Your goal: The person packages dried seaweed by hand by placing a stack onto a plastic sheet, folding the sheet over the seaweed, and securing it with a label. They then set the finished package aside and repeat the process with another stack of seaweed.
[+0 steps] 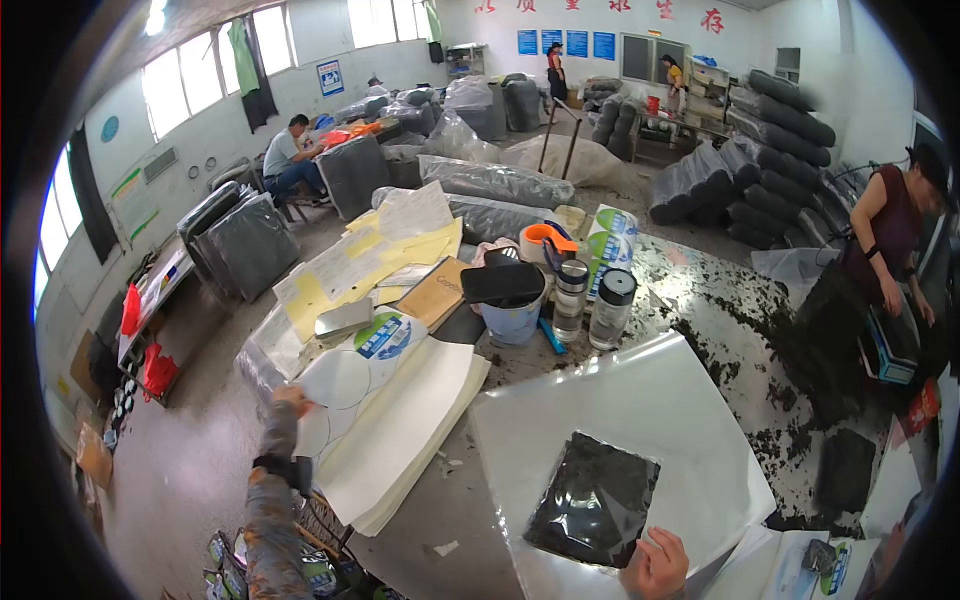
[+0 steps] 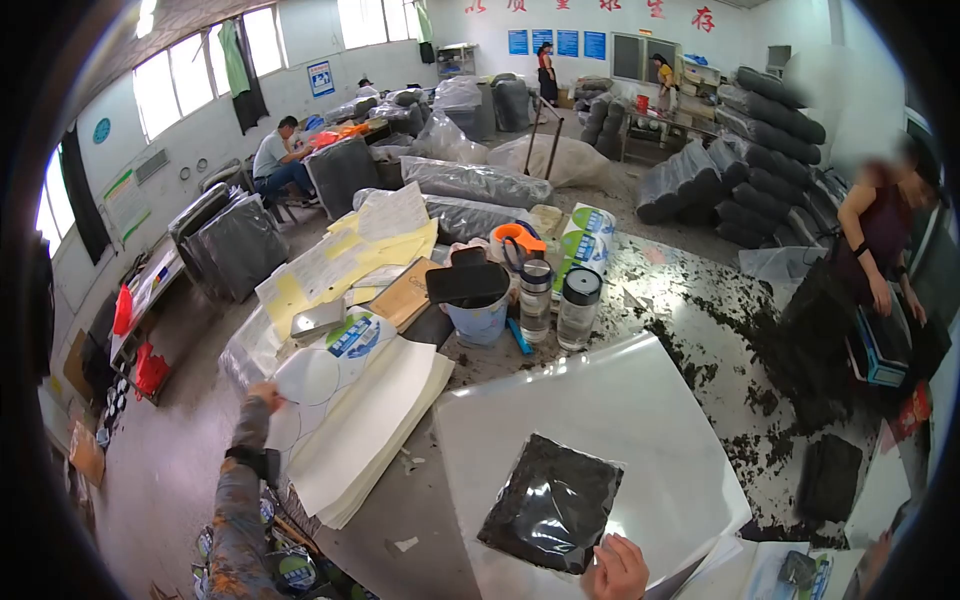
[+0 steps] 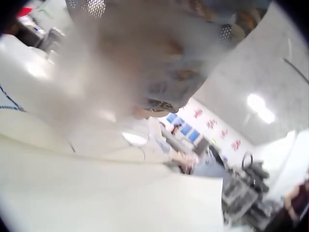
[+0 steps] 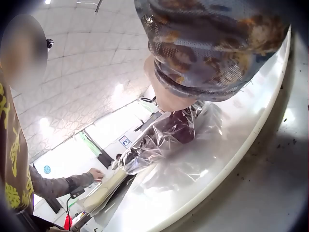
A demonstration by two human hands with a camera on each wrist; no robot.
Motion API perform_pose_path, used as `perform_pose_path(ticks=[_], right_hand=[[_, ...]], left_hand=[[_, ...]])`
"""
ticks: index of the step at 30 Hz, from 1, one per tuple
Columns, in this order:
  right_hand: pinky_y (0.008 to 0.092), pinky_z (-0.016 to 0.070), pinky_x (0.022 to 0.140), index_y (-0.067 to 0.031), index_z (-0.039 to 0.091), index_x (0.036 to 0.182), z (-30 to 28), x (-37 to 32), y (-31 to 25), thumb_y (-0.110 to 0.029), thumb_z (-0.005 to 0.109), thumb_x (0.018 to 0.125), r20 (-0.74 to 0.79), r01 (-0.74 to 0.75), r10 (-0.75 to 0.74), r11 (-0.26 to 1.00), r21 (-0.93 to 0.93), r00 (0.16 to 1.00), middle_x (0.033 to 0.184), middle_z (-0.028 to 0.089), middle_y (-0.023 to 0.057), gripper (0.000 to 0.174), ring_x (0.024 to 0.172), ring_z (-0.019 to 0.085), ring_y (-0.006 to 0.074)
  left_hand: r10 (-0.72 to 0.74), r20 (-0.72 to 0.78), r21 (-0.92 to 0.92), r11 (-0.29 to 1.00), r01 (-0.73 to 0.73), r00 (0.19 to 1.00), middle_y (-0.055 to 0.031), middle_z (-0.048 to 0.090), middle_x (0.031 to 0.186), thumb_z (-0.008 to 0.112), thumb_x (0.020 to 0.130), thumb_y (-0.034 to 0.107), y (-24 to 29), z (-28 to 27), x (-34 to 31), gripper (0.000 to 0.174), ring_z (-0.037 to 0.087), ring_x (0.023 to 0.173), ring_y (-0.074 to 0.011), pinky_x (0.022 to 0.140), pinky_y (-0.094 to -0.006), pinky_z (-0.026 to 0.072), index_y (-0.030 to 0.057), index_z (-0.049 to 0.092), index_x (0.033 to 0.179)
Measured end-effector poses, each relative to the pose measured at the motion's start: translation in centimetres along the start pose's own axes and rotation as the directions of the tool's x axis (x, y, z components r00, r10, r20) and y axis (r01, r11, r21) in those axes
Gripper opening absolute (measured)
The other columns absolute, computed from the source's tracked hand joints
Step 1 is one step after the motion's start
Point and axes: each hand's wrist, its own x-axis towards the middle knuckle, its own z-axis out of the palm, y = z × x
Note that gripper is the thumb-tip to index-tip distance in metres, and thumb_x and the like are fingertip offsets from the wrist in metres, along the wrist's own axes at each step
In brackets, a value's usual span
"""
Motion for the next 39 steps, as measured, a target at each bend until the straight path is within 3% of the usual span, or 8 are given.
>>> perform_pose_path(ticks=[3,4,8,11,27,32,35,39], right_hand=[[0.0405,0.0532,0.081,-0.0037,0.065,0.097,-0.4,-1.6,2.1,-0.002,0.066,0.070,-0.044,-0.136,0.139,0.989,0.061,0.989,0.099,0.065,0.0154,0.028,0.090,0.063,0.0346],[0.0404,0.0534,0.080,-0.0056,0.068,0.091,-0.5,-2.1,1.9,0.000,0.065,0.068,-0.031,-0.274,0.278,0.958,0.083,0.960,0.099,0.065,0.0126,0.024,0.092,0.063,0.0339],[0.0359,0.0535,0.076,-0.0072,0.068,0.095,-0.7,-0.4,0.7,0.002,0.064,0.071,0.000,-0.383,0.390,0.903,0.194,0.921,0.102,0.065,0.0095,0.026,0.092,0.063,0.0280],[0.0363,0.0538,0.078,-0.0072,0.068,0.098,-1.4,0.7,0.2,0.003,0.065,0.070,0.037,-0.261,0.259,0.956,0.135,0.965,0.104,0.066,0.0079,0.029,0.096,0.064,0.0279],[0.0445,0.0419,0.099,-0.0077,0.060,0.119,5.7,8.7,0.5,-0.008,0.061,0.076,0.216,0.025,-0.059,0.988,0.155,0.975,0.125,0.057,0.0137,0.043,0.121,0.051,0.0311],[0.0436,0.0425,0.099,-0.0069,0.057,0.124,1.2,9.0,6.6,-0.015,0.059,0.081,0.020,-0.333,0.334,0.933,0.133,0.942,0.126,0.056,0.0157,0.043,0.120,0.051,0.0326],[0.0431,0.0436,0.098,-0.0063,0.055,0.125,-1.6,5.0,8.9,-0.017,0.059,0.083,0.132,-0.498,0.488,0.865,0.060,0.863,0.125,0.057,0.0157,0.043,0.117,0.053,0.0336],[0.0426,0.0413,0.101,-0.0044,0.050,0.130,-10.2,0.7,19.5,-0.026,0.064,0.080,-0.045,-0.689,0.691,0.712,-0.131,0.722,0.129,0.053,0.0190,0.056,0.120,0.050,0.0350]], left_hand=[[-0.702,-0.154,-0.459,0.674,0.579,0.695,-0.0149,0.064,0.096,0.065,0.084,0.025,-4.6,-0.1,-5.2,0.030,0.063,0.084,-0.0246,0.077,-0.0378,0.0520,0.0023,0.060,0.103],[-0.816,-0.364,-0.827,0.505,0.247,0.450,-0.0182,0.059,0.105,0.056,0.091,0.014,0.6,-5.2,-7.0,0.031,0.060,0.093,-0.0237,0.084,-0.0347,0.0513,-0.0065,0.051,0.115],[-0.129,-0.391,-0.789,0.556,-0.260,0.911,-0.0202,0.048,0.138,0.037,0.103,0.024,31.1,-13.7,-14.8,0.049,0.052,0.122,-0.0286,0.103,-0.0417,0.0427,-0.0080,0.037,0.139],[0.480,-0.540,-0.535,0.438,-0.722,0.692,-0.0178,0.064,0.116,0.063,0.074,0.001,44.8,-19.2,-17.1,0.032,0.062,0.111,-0.0357,0.086,-0.0403,0.0546,0.0095,0.070,0.104],[0.521,-0.286,-0.432,0.680,-0.593,0.804,-0.0148,0.059,0.124,0.066,0.076,0.008,52.6,-22.5,-19.5,0.035,0.057,0.109,-0.0308,0.088,-0.0436,0.0485,0.0100,0.066,0.111],[0.167,-0.017,-0.917,0.391,-0.082,0.986,-0.0177,0.054,0.125,0.066,0.083,0.008,47.3,-19.0,-14.9,0.045,0.057,0.109,-0.0304,0.086,-0.0407,0.0497,0.0018,0.052,0.126],[0.479,0.302,-0.935,-0.019,0.353,0.824,-0.0146,0.056,0.118,0.064,0.089,0.010,47.8,-10.6,-11.0,0.055,0.059,0.104,-0.0217,0.081,-0.0296,0.0510,-0.0016,0.038,0.136],[0.402,0.102,-0.979,-0.120,0.163,0.910,-0.0143,0.054,0.127,0.058,0.085,0.001,43.1,-14.3,-7.7,0.054,0.057,0.110,-0.0219,0.093,-0.0341,0.0471,-0.0026,0.041,0.136]])
